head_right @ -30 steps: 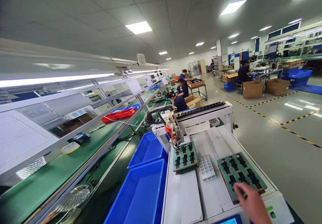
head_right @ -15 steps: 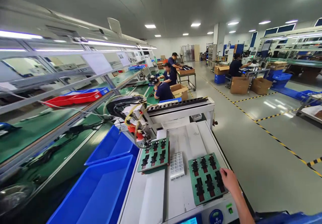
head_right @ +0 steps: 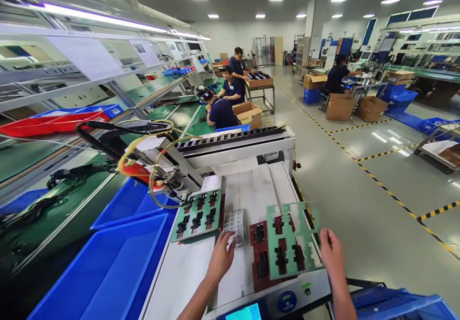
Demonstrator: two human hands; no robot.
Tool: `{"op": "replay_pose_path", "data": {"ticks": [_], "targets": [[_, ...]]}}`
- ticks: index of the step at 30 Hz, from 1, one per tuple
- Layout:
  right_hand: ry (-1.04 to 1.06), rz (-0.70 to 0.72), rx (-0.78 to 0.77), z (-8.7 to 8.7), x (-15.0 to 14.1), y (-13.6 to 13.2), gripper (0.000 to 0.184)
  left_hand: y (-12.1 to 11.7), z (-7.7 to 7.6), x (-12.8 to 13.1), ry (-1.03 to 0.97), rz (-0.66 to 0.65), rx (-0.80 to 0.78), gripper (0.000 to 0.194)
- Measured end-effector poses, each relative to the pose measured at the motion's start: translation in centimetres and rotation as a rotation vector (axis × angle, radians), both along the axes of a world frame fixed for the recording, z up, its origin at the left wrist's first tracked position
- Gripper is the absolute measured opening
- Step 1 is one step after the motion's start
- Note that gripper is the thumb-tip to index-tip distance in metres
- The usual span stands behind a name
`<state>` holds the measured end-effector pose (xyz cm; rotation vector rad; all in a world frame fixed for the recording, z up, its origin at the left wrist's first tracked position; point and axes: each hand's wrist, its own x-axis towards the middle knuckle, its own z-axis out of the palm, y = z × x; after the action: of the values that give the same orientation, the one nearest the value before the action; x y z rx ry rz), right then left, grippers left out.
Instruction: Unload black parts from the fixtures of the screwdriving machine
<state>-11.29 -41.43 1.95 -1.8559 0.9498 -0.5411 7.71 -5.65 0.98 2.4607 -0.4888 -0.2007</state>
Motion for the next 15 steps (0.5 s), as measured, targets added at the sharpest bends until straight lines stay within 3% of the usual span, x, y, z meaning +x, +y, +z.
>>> {"op": "replay_pose_path", "data": {"ticks": [4, 7, 11, 15], "targets": [[0.072, -0.171, 0.062, -0.4, -2.8, -8.6, 0.062, -2.9, 0.7, 5.8, -0.063, -0.062, 0.188, 0.050], [0.163, -0.275, 0.077, -1.2, -4.9, -12.9, 0.053, -4.7, 0.5, 9.5, -0.027, -0.154, 0.283, 0.069], [0.241, -0.261, 0.067, -2.9, -6.0, -14.0, 0.041, -6.1, -0.5, 13.2, 0.060, -0.216, 0.447, 0.089], [0.260, -0.171, 0.032, -4.9, -5.1, -12.0, 0.042, -6.2, -1.5, 14.1, 0.118, -0.224, 0.549, 0.072]]}}
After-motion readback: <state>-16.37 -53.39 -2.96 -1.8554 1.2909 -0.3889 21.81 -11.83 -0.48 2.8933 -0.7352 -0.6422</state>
